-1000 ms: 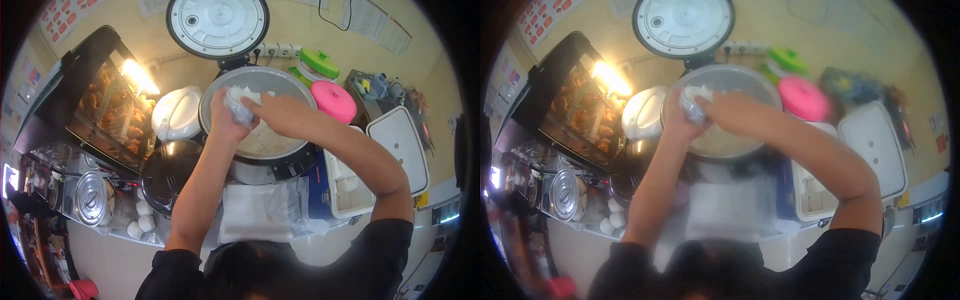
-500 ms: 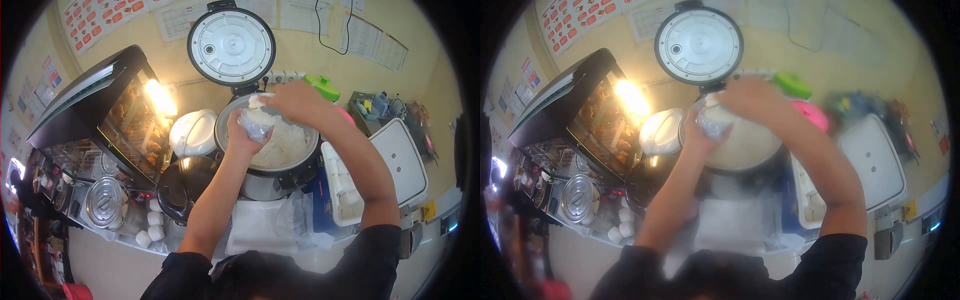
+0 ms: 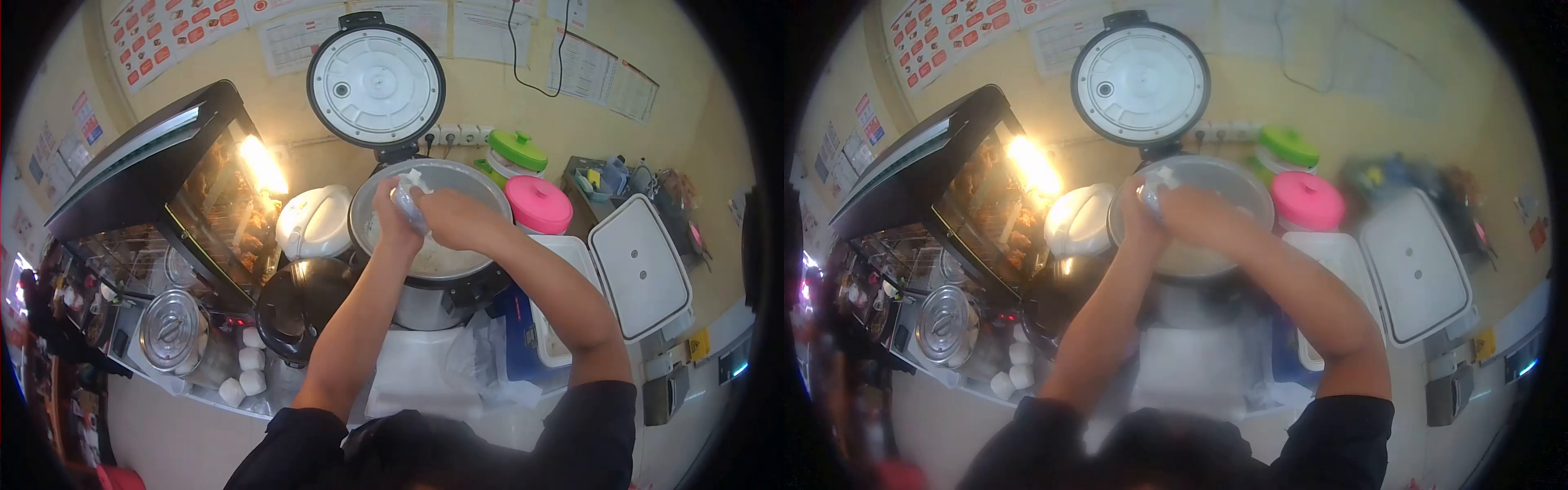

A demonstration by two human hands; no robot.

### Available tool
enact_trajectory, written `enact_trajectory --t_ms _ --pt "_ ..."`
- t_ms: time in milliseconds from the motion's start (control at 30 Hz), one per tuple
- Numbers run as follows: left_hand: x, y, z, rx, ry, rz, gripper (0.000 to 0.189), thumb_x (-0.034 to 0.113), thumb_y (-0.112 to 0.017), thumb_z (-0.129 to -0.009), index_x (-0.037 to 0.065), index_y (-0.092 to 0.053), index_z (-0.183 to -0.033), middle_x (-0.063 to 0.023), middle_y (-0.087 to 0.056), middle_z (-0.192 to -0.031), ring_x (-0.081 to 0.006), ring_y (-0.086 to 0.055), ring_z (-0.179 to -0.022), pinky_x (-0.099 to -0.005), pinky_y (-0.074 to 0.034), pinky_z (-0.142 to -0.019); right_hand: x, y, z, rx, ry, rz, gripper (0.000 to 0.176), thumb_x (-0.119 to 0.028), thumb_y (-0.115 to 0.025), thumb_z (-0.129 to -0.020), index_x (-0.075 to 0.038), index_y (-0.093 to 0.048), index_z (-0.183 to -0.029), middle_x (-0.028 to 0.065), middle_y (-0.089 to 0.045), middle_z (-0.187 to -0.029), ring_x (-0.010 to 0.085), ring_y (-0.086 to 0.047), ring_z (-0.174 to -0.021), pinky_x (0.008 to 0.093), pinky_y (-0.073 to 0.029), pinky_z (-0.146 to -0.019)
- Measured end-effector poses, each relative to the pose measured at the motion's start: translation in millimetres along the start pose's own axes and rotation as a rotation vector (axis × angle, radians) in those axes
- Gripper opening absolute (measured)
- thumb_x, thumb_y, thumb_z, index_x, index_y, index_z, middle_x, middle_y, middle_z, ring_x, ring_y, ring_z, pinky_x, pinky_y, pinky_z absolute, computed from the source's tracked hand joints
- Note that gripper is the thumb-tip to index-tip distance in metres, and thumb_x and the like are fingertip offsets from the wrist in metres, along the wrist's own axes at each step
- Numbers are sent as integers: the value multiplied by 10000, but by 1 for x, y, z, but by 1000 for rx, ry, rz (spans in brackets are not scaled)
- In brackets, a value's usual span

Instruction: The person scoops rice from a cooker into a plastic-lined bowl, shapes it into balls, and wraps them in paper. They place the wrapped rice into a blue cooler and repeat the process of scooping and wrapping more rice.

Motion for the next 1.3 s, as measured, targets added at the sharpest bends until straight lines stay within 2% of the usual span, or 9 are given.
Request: enact_trajectory --t_ms 233,333,533,633,700,933,1033,1133,1300 --pt "9 -3 18 46 -123 132 350 354 -550 -818 106 -604 -1059 -69 -642 -1007 -243 -629 -935 -402 -508 -799 29 36 16 234 26 -82 513 60 -506 -749 47 -553 -1260 293 -622 -1118 434 -579 -1086 457 -465 -915" --pt "5 -6 23 -8 -140 162 353 351 -553 -824 106 -596 -1075 -82 -641 -1008 -256 -627 -955 -419 -506 -824 49 27 17 92 -183 -125 377 35 -510 -748 77 -620 -1107 315 -623 -1083 440 -603 -1031 462 -481 -875" --pt "3 13 18 112 -423 -185 443 279 -592 -837 97 -500 -1231 -88 -586 -1093 -238 -600 -988 -375 -486 -846 16 9 21 69 -129 -183 222 1 -523 -763 99 -644 -921 313 -645 -972 443 -635 -942 477 -504 -803" --pt "1 1 28 75 -392 -310 498 249 -606 -839 116 -451 -1292 -83 -547 -1127 -223 -588 -986 -349 -480 -843 9 0 19 142 -118 -150 246 -7 -537 -772 106 -621 -975 315 -650 -939 435 -642 -943 479 -505 -802" --pt "2 1 28 2 -529 -413 484 248 -602 -846 125 -452 -1289 -79 -545 -1113 -222 -589 -979 -349 -481 -845 -5 4 25 153 -117 -190 345 -13 -543 -778 127 -577 -1091 324 -649 -927 429 -648 -935 482 -507 -802" --pt "-2 20 32 -59 -135 -58 383 350 -550 -864 116 -558 -1167 -71 -604 -1057 -248 -601 -1011 -400 -502 -840 -17 -25 27 175 -8 -133 638 -63 -549 -825 192 -334 -1370 314 -654 -898 435 -654 -891 495 -507 -801" --pt "21 3 53 -31 -103 -38 424 423 -510 -858 117 -590 -1140 -77 -625 -1077 -267 -604 -1008 -437 -502 -834 2 12 45 309 -259 -49 594 -129 -548 -897 139 -341 -1385 307 -654 -894 441 -647 -868 499 -495 -791" --pt "24 2 67 14 28 20 465 451 -492 -850 112 -591 -1153 -83 -625 -1107 -285 -602 -1009 -473 -493 -835 9 38 52 341 -189 -184 504 -169 -520 -955 21 -372 -1397 288 -655 -903 448 -636 -853 502 -482 -780" --pt "31 0 76 -17 29 57 487 447 -488 -847 82 -585 -1154 -105 -630 -1081 -278 -612 -981 -455 -496 -817 -30 -4 54 355 41 -282 303 -148 -498 -971 -65 -530 -1261 262 -659 -901 449 -629 -844 507 -471 -766"
Point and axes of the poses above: each hand's wrist, its own z-axis away from the middle knuckle, its own y-axis out of the back of the hand, x = y × z, the point moved 9 cm from there along -z, towards the middle knuckle
